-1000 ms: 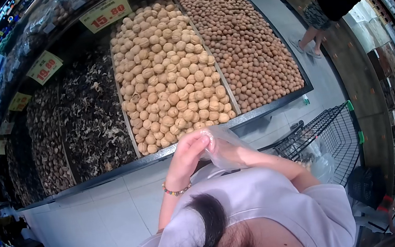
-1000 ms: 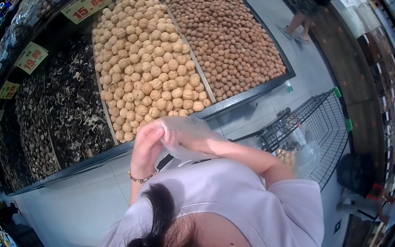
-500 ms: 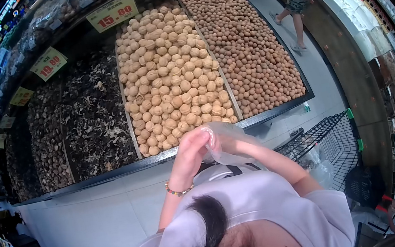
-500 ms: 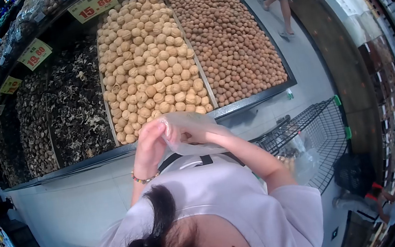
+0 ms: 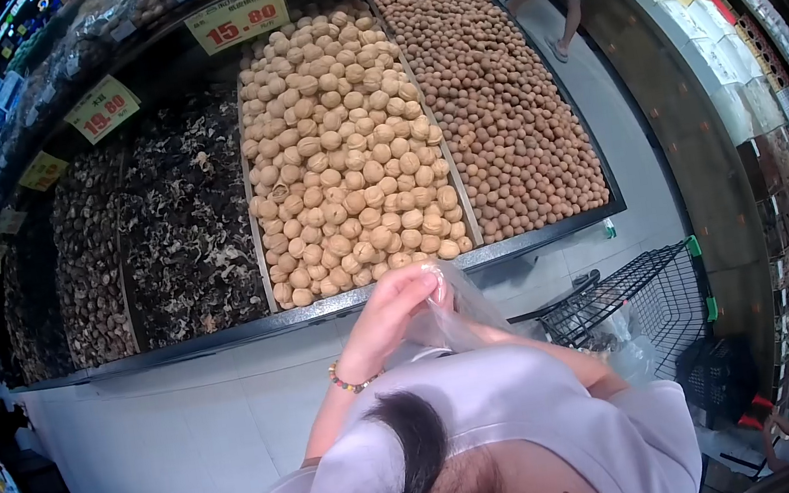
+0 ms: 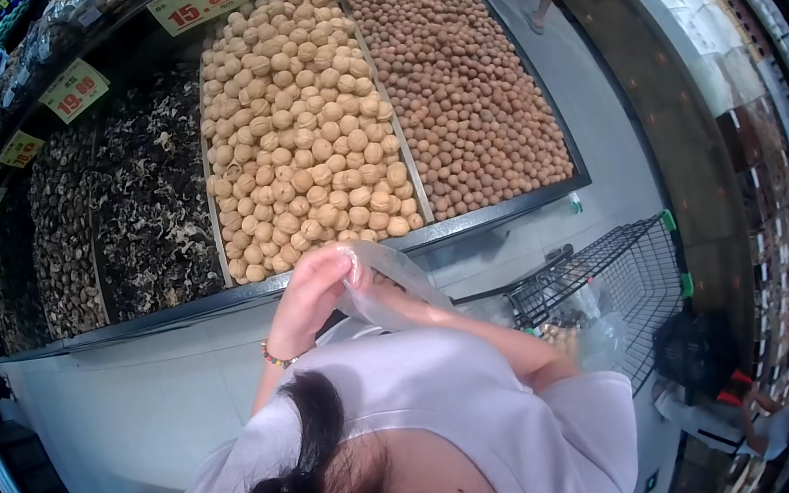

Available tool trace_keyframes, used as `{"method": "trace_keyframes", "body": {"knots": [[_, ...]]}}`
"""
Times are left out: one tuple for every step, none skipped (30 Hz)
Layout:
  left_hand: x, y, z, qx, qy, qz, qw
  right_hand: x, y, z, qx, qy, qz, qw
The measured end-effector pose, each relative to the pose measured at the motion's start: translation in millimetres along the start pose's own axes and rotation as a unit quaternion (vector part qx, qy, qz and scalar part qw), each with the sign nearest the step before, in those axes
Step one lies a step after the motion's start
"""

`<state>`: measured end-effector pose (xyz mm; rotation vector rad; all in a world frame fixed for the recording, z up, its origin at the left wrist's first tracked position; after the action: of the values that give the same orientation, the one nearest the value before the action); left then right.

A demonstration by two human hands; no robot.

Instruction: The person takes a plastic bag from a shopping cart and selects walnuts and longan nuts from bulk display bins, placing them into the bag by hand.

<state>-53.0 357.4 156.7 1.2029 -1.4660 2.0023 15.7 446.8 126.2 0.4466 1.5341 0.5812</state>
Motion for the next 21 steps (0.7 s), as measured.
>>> {"method": "trace_keyframes", "body": {"knots": [[-0.5,0.6,0.1,0.008,-0.002,0.001,1.0,0.0,2.5,1.7,0.0,0.0,0.0,1.0],[-0.9,1.0,0.4,0.016,-0.003,0.002,1.0,0.1,3.2,2.8,0.001,0.0,0.002,1.0],[0.2,1.0,0.9,0.022,-0.01,0.007,1.0,0.4,2.5,2.7,0.001,0.0,0.004,1.0],[2.6,0.8,1.3,0.026,-0.016,0.012,0.999,2.0,1.6,1.6,0.004,0.0,0.01,1.0],[4.6,1.5,1.9,0.03,-0.02,0.015,0.999,3.8,0.8,0.5,0.006,-0.001,0.015,1.0],[5.5,3.8,2.8,0.025,-0.029,0.028,0.999,6.0,-1.3,-1.6,0.008,0.001,0.022,1.0],[5.8,7.0,3.8,0.02,-0.037,0.04,0.998,8.6,-6.0,-4.7,0.009,0.001,0.033,0.999],[6.1,9.0,4.8,0.015,-0.044,0.053,0.998,10.1,-6.8,-5.9,0.011,0.003,0.039,0.999],[8.3,9.0,5.5,0.027,-0.051,0.039,0.998,12.0,-6.8,-7.5,0.008,0.006,0.048,0.999],[11.5,7.0,5.6,0.039,-0.057,0.026,0.997,13.4,-4.2,-6.7,0.004,0.01,0.055,0.998],[12.4,5.7,5.9,0.051,-0.063,0.013,0.997,15.2,0.1,-4.7,-0.006,0.017,0.062,0.998],[9.6,6.2,7.1,0.061,-0.057,0.013,0.996,17.9,8.3,-1.5,-0.021,0.024,0.069,0.997],[7.0,7.7,7.5,0.072,-0.054,0.012,0.996,22.2,15.2,1.0,-0.057,0.035,0.052,0.996],[5.4,8.4,7.8,0.082,-0.051,0.01,0.995,26.6,26.4,1.0,-0.092,0.056,0.029,0.994],[8.6,5.9,8.7,0.092,-0.068,0.022,0.993,1.3,65.5,-0.3,-0.181,0.014,-0.054,0.982],[9.1,7.3,9.9,0.101,-0.074,0.026,0.992,-0.1,87.7,2.3,-0.118,0.059,-0.078,0.988],[10.0,9.4,11.7,0.111,-0.081,0.031,0.99,4.3,113.8,5.0,-0.085,0.069,-0.069,0.992],[10.2,10.2,12.8,0.121,-0.087,0.035,0.988,19.7,132.4,4.8,0.005,0.123,-0.13,0.984],[9.6,9.6,12.9,0.128,-0.09,0.033,0.987,31.1,148.5,3.6,0.061,-0.029,-0.217,0.974],[8.5,9.1,13.3,0.135,-0.092,0.031,0.986,53.3,158.0,-5.5,0.13,-0.097,-0.248,0.955],[7.1,8.4,14.0,0.14,-0.093,0.028,0.985,85.8,161.9,-19.1,0.196,-0.101,-0.246,0.944]]}}
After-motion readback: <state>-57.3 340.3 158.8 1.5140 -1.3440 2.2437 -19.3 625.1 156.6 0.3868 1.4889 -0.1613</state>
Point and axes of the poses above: each hand's wrist, its own z-axis away from the middle knuckle, its own y-axis out of the back of the hand, x = y × z, the point moved 3 cm from there along -z, towards the middle knuckle, and after that the axes turned 2 degrees about z, right-handed, at the moved point
